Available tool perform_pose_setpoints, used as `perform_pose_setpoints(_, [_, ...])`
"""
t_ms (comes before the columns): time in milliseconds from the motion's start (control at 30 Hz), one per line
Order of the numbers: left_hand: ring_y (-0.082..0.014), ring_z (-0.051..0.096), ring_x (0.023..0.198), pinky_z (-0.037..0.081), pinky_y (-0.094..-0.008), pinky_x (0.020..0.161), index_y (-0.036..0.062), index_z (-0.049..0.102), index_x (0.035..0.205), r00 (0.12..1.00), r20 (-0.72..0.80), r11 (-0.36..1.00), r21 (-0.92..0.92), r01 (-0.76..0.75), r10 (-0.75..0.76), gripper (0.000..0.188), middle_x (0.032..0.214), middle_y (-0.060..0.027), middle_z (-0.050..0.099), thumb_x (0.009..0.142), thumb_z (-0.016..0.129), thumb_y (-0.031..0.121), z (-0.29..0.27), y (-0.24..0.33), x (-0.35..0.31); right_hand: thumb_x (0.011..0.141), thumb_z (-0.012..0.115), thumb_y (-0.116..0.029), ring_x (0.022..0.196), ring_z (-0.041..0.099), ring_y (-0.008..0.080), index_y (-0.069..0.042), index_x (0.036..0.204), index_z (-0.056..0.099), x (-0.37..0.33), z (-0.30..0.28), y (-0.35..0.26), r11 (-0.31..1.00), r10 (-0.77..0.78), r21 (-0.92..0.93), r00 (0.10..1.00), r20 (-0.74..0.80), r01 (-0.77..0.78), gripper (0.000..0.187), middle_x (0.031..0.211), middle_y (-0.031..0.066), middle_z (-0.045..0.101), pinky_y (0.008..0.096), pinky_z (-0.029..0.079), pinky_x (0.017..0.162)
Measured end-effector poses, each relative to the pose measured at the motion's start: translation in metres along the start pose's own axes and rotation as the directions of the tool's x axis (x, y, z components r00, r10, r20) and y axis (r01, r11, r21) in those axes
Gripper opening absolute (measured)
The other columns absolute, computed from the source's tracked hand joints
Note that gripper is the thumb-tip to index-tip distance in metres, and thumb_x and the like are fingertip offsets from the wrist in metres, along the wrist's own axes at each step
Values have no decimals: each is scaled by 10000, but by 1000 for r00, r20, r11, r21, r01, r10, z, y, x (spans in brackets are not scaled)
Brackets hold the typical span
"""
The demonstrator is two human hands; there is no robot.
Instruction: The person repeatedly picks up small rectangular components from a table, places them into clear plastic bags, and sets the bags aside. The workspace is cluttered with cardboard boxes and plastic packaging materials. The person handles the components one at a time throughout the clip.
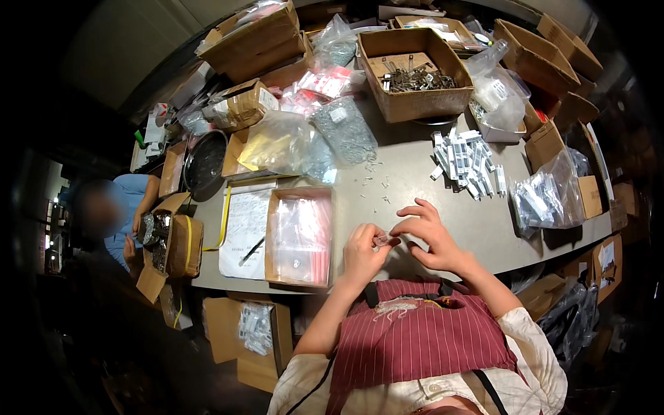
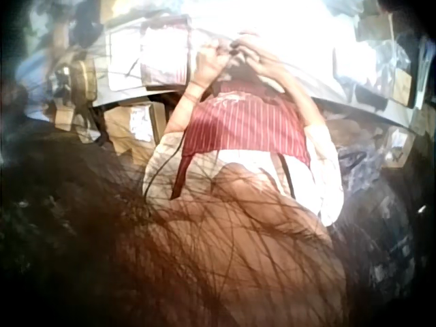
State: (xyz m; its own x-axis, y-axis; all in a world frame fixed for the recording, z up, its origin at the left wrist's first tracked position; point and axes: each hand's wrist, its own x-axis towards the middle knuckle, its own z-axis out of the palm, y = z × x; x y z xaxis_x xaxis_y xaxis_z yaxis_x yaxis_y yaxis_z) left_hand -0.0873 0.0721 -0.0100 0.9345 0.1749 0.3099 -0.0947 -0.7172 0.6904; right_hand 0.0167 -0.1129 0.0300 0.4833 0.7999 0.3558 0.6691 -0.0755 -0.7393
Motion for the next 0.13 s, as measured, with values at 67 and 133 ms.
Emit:
perform_pose_setpoints(67, [-274,619,804,499,-386,691,39,609,877,999,14,998,44,-36,35,245,852,-104,625,776,809,136,0,-3,3,699,587,-55,1283,503,300,-124,1134,686,4,1,0,979,-3,-202,992,127,29,451,1112,60,667,578,174,1200])
perform_pose_setpoints(133, [-281,621,837,501,-394,712,45,611,892,998,21,996,63,-57,56,248,883,-107,631,772,809,134,0,-6,5,677,617,-108,1409,343,367,-129,1139,695,2,3,7,979,92,-196,972,216,-49,470,1287,63,592,667,56,1188])
